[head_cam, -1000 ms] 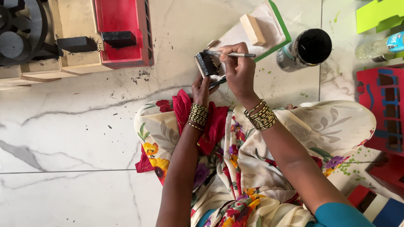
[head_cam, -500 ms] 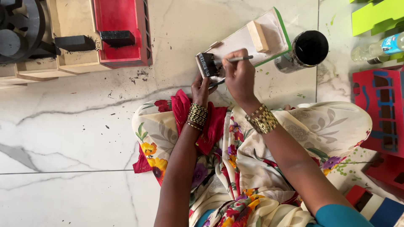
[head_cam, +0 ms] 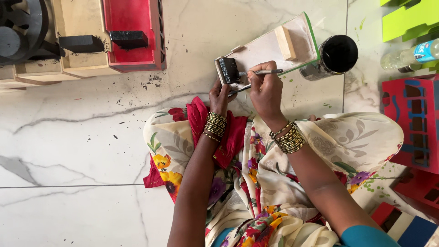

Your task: The person sits on the floor painting wooden toy train parts black with a brush. They hold each piece steady with one hand, dip the brush into a black paint can, and brush paint onto the red, blue, and green wooden pieces one at a time, turning pieces to reach different sides.

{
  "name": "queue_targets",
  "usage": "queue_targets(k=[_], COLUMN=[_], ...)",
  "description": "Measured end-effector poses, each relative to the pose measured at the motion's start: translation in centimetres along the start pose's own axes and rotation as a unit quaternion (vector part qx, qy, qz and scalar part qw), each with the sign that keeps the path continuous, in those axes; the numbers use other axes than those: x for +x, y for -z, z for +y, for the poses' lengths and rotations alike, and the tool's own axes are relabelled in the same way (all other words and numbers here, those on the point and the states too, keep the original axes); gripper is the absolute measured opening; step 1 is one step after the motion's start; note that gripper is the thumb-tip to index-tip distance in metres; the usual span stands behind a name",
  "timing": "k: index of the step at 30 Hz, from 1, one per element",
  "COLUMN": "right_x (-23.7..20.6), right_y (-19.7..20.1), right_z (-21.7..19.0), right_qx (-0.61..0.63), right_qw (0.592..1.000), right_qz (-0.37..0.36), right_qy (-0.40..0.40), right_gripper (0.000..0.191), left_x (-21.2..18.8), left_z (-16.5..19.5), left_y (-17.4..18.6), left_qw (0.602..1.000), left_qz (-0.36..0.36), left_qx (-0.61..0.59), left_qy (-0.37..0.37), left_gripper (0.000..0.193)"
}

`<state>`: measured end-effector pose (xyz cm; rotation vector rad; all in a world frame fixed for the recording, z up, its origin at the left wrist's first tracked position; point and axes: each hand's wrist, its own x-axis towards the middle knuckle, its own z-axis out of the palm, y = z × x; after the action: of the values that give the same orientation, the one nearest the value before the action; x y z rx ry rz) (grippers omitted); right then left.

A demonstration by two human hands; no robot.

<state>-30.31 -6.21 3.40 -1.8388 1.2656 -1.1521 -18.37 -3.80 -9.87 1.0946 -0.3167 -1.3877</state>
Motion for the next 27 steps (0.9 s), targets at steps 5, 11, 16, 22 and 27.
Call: queue_targets(k=[5,11,16,22,27], right_x=[2.1,1.4,-1.2,1.7,1.2], right_y=[-1.6,-1.0,1.0,-1.1,-0.7], right_z=[0.6,0.7,0.4,0.6,0.2], right_qx=[-0.063,-0.065,-0.028,-0.028,-0.038], right_qw=[0.992,0.996,0.999,0.998,0.998], right_qz=[0.04,0.002,-0.009,0.021,0.002], right_qy=[0.103,0.06,0.046,0.059,0.043], right_gripper=[0.012,0.014,0.014,0.011,0.013], left_x=[0.0,-0.1,0.0,-0.5,-0.3], left_z=[0.1,0.3,0.3,0.7,0.6], left_y=[-0.1,-0.1,-0.2,-0.3,-0.3], left_qw=[1.0,1.0,1.0,0.998,0.999], left_qz=[0.0,0.006,0.006,0.007,0.008], left_qx=[0.012,0.028,0.023,0.058,0.031], left_qy=[-0.011,-0.006,-0.011,-0.014,-0.021], left_gripper=[0.046,0.046,0.047,0.049,0.047])
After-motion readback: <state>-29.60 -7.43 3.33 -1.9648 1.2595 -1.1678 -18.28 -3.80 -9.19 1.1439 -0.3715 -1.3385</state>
